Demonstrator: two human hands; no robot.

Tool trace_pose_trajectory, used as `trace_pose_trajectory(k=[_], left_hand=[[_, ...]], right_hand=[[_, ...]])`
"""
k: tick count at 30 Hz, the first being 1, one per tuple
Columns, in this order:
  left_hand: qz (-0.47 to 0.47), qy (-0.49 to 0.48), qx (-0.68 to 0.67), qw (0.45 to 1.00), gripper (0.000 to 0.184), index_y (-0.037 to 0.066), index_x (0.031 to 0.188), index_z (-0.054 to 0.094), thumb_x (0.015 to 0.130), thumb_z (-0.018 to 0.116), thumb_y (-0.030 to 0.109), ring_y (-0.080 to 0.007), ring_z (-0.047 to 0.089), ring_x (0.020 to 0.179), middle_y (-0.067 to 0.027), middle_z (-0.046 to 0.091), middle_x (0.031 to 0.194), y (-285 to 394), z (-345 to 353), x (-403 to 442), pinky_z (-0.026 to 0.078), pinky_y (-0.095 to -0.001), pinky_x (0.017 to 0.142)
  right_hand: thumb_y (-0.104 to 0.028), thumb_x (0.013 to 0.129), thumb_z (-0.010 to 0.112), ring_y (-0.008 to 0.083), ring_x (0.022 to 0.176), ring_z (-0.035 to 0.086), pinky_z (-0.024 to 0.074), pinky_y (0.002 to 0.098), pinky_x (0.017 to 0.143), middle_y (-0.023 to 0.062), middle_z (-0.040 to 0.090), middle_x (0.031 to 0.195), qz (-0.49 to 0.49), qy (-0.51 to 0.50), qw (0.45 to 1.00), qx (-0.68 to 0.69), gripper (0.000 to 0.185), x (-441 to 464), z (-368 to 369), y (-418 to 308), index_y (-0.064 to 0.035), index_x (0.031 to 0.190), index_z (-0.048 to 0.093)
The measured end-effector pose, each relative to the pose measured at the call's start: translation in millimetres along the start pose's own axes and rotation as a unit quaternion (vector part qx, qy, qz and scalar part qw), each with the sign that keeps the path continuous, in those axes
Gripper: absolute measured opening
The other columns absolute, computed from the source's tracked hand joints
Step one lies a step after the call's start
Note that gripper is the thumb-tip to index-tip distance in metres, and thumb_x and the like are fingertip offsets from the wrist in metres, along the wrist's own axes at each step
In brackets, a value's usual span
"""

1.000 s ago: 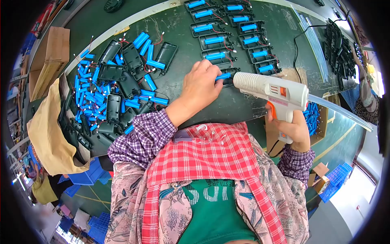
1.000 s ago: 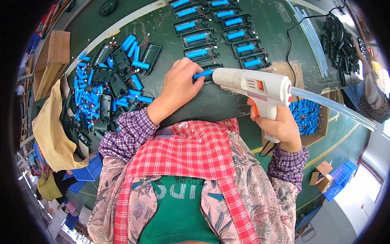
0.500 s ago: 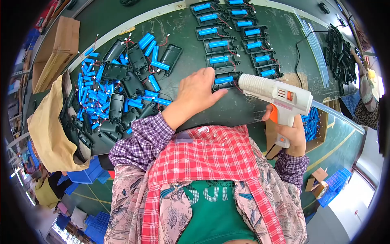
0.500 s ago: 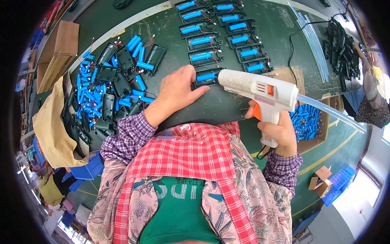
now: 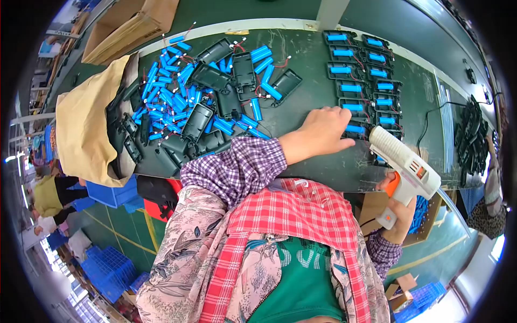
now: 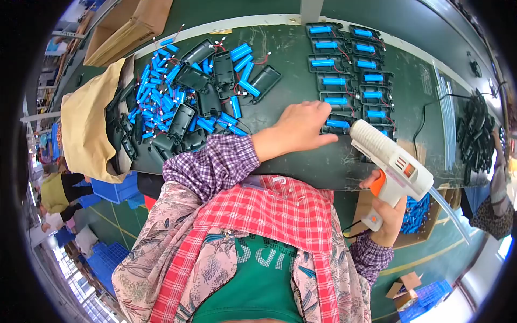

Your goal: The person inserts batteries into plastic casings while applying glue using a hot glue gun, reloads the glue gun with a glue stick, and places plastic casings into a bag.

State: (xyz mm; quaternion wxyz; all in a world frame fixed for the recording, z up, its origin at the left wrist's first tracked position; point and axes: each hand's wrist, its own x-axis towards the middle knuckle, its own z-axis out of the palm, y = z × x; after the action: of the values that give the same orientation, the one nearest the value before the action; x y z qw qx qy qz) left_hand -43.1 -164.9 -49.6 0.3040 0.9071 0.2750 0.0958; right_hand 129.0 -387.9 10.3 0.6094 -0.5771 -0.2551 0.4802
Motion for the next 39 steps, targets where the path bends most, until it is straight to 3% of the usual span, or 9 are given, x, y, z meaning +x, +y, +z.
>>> trace_pose_trajectory(k=[7, 11, 13, 19, 25, 29, 32, 35, 39], left_hand=[[0.056, 0.147, 0.119, 0.980, 0.016, 0.010, 0.093, 0.063, 0.080, 0.071, 0.012, -0.0315, 0.060, 0.093, -0.0083, 0.064, 0.094, -76.0, -90.8, -38.6, 0.051, -0.0414, 0.078], [0.072, 0.128, 0.140, 0.979, 0.020, 0.010, 0.100, 0.066, 0.082, 0.065, 0.002, -0.0307, 0.059, 0.097, -0.0058, 0.065, 0.099, -101.1, -110.1, -22.4, 0.050, -0.0415, 0.084], [0.150, 0.108, 0.165, 0.969, 0.020, 0.014, 0.099, 0.070, 0.083, 0.062, 0.004, -0.0284, 0.059, 0.100, -0.0050, 0.066, 0.102, -112.1, -102.9, 0.0, 0.049, -0.0407, 0.084], [0.127, -0.027, 0.234, 0.964, 0.017, 0.011, 0.096, 0.067, 0.081, 0.062, 0.004, -0.0297, 0.058, 0.100, -0.0069, 0.064, 0.097, -112.1, -110.9, 24.4, 0.050, -0.0417, 0.082], [0.190, 0.208, 0.179, 0.943, 0.029, 0.008, 0.093, 0.056, 0.068, 0.068, -0.001, -0.0302, 0.060, 0.093, -0.0075, 0.061, 0.091, -91.9, -133.7, -34.0, 0.052, -0.0390, 0.077], [0.177, 0.428, 0.180, 0.868, 0.030, 0.009, 0.092, 0.057, 0.066, 0.066, -0.003, -0.0291, 0.061, 0.082, -0.0069, 0.062, 0.089, -90.5, -140.6, -39.0, 0.052, -0.0382, 0.067], [0.114, 0.401, 0.197, 0.887, 0.025, 0.008, 0.092, 0.057, 0.070, 0.062, -0.002, -0.0279, 0.060, 0.077, -0.0085, 0.061, 0.084, -96.3, -132.1, -35.4, 0.052, -0.0388, 0.063], [-0.026, 0.366, -0.008, 0.930, 0.023, 0.005, 0.098, 0.057, 0.076, 0.059, -0.001, -0.0323, 0.064, 0.080, -0.0128, 0.063, 0.086, -72.4, -119.9, -38.8, 0.053, -0.0403, 0.065], [0.026, 0.199, -0.113, 0.973, 0.032, 0.005, 0.113, 0.056, 0.081, 0.053, -0.002, -0.0357, 0.063, 0.093, -0.0183, 0.061, 0.104, -41.0, -59.8, -45.9, 0.051, -0.0422, 0.081]], right_hand=[[-0.012, 0.065, 0.069, 0.0250, 0.094, 0.062, 0.0497, 0.0411, 0.087, 0.0166, 0.062, 0.102, 0.009, 0.015, 0.999, 0.038, 0.067, -3.9, -6.0, 5.3, 0.0109, 0.125, 0.050], [-0.013, 0.064, 0.067, 0.0252, 0.093, 0.062, 0.0500, 0.0421, 0.087, 0.0182, 0.061, 0.109, 0.005, 0.008, 1.000, 0.023, 0.069, 1.0, 2.0, 1.1, 0.0109, 0.127, 0.049], [-0.013, 0.064, 0.067, 0.0259, 0.094, 0.062, 0.0501, 0.0427, 0.087, 0.0184, 0.060, 0.109, -0.003, -0.008, 1.000, 0.009, 0.070, 3.5, 4.6, -2.2, 0.0107, 0.127, 0.049], [-0.014, 0.064, 0.067, 0.0264, 0.095, 0.061, 0.0504, 0.0433, 0.086, 0.0177, 0.060, 0.107, -0.026, 0.004, 1.000, 0.007, 0.070, 3.0, 15.8, -10.6, 0.0106, 0.127, 0.049], [-0.015, 0.063, 0.066, 0.0263, 0.094, 0.060, 0.0499, 0.0429, 0.086, 0.0177, 0.060, 0.103, -0.036, 0.017, 0.999, 0.006, 0.068, 5.0, 18.9, -10.3, 0.0098, 0.124, 0.050], [-0.016, 0.063, 0.065, 0.0266, 0.094, 0.060, 0.0489, 0.0429, 0.086, 0.0170, 0.061, 0.102, -0.033, 0.012, 0.999, -0.007, 0.069, 9.8, 27.3, -11.8, 0.0095, 0.125, 0.050], [-0.016, 0.062, 0.065, 0.0266, 0.094, 0.060, 0.0483, 0.0430, 0.087, 0.0168, 0.061, 0.101, -0.054, 0.027, 0.998, 0.002, 0.069, 7.1, 34.0, -12.9, 0.0093, 0.125, 0.050], [-0.016, 0.062, 0.065, 0.0264, 0.093, 0.059, 0.0477, 0.0424, 0.086, 0.0169, 0.062, 0.100, -0.047, 0.011, 0.999, 0.001, 0.069, 3.4, 24.8, -10.2, 0.0092, 0.125, 0.050], [-0.017, 0.063, 0.065, 0.0277, 0.091, 0.060, 0.0475, 0.0417, 0.085, 0.0170, 0.062, 0.099, -0.038, 0.032, 0.999, 0.003, 0.069, -6.1, 29.5, -11.6, 0.0097, 0.125, 0.051]])
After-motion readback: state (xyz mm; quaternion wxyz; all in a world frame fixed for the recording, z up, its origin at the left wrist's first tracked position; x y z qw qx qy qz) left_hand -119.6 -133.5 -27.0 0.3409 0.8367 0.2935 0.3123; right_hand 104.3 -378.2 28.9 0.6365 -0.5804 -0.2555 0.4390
